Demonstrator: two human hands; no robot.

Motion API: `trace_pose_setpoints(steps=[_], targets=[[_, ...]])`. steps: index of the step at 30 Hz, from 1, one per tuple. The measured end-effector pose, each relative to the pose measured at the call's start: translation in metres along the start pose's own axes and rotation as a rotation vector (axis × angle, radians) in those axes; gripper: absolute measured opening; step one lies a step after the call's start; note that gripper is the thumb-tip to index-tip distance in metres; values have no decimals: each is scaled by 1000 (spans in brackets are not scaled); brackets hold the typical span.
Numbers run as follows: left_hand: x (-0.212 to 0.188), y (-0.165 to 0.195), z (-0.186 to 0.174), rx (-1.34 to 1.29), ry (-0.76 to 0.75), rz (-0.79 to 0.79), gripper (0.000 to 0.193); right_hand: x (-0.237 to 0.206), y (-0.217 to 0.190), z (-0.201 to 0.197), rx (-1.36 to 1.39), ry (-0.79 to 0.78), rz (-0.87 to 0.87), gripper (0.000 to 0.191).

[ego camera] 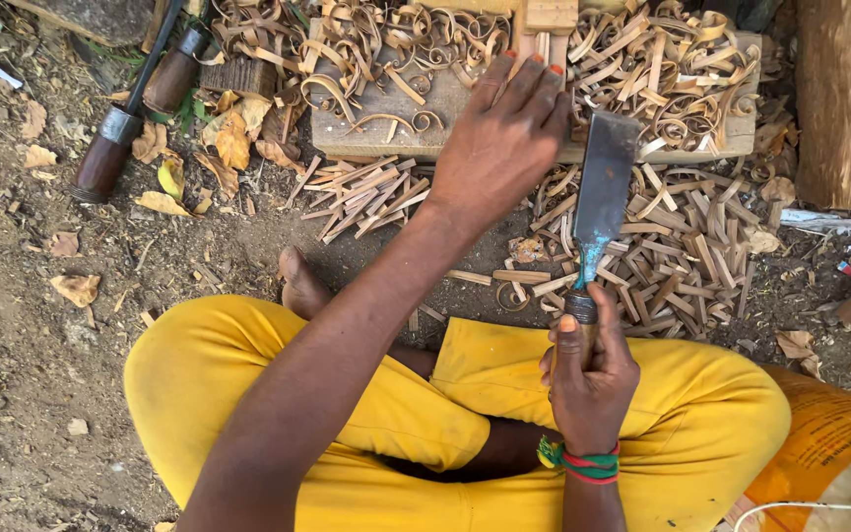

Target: The person carves a piece of wood using a chisel and other handheld carving tools, removing shavings and refining the wood's shape while sitting on the ground.

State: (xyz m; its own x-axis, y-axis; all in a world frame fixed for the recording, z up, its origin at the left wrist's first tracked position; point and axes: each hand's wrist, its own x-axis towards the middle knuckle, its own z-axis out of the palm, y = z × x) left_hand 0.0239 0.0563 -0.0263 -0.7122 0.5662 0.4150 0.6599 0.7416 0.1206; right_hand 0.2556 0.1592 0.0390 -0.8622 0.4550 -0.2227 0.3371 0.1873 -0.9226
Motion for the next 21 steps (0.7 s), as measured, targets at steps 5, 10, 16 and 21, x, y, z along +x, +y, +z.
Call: trace_pose_setpoints(steps=[5, 10, 16, 21], targets=[[-6, 9, -7, 38, -22, -28, 30, 3, 2, -1, 6, 14, 53, 49], [-3, 14, -2, -26, -30, -17, 36, 4, 0, -1, 17, 14, 55, 49], [0, 1, -4, -68, 24, -33, 53, 3, -1, -1, 6, 10, 57, 49], [-2, -12, -13, -145, -30, -132, 55, 0, 0, 1, -22, -3, 13, 49]])
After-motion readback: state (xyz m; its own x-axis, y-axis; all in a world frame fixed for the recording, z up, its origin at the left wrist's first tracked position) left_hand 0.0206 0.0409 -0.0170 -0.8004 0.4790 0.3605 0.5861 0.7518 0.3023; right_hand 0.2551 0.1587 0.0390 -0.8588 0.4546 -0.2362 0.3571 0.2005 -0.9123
